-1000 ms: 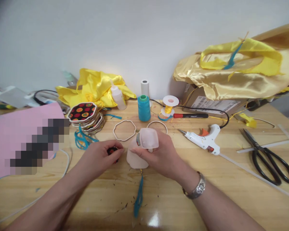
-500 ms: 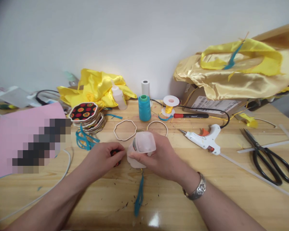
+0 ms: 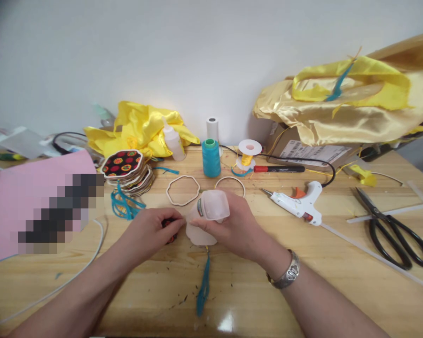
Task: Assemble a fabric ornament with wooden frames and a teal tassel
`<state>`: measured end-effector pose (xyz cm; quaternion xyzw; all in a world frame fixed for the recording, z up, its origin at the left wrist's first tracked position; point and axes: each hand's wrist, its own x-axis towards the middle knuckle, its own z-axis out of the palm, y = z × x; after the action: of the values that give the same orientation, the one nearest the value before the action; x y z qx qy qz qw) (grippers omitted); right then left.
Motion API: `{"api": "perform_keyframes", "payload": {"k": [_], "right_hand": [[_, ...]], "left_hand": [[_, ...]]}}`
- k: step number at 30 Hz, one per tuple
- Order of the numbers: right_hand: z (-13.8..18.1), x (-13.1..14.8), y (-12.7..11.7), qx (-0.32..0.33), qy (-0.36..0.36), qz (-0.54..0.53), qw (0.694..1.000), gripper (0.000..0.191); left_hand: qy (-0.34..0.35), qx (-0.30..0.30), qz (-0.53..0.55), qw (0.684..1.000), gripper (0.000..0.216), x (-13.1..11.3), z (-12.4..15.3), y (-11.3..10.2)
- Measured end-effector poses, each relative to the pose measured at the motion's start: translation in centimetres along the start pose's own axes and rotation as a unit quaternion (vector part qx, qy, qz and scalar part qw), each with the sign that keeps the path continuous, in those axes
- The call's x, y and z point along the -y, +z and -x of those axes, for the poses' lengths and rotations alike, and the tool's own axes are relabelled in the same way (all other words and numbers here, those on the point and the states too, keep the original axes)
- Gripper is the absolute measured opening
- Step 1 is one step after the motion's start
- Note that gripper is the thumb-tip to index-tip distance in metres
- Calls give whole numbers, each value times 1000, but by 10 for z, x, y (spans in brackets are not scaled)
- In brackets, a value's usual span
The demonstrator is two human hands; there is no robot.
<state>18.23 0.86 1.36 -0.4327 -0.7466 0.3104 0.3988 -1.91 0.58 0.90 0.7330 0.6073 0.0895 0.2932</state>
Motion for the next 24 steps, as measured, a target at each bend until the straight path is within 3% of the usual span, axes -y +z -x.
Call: {"api": "perform_keyframes", "payload": {"k": [11,18,24], "right_hand": [[2,4,-7,96,12,-53,994,22],[1,2,-24,66,-16,-18,998,20],[0,6,-26,120,-13,-37,992,17]], "left_hand": [[-6,-4,-4,1000,24,0,1,0],[-16,20,18,1000,24,-2,1,-4],[-8,59,9,998,21,-5,4,-10]]}}
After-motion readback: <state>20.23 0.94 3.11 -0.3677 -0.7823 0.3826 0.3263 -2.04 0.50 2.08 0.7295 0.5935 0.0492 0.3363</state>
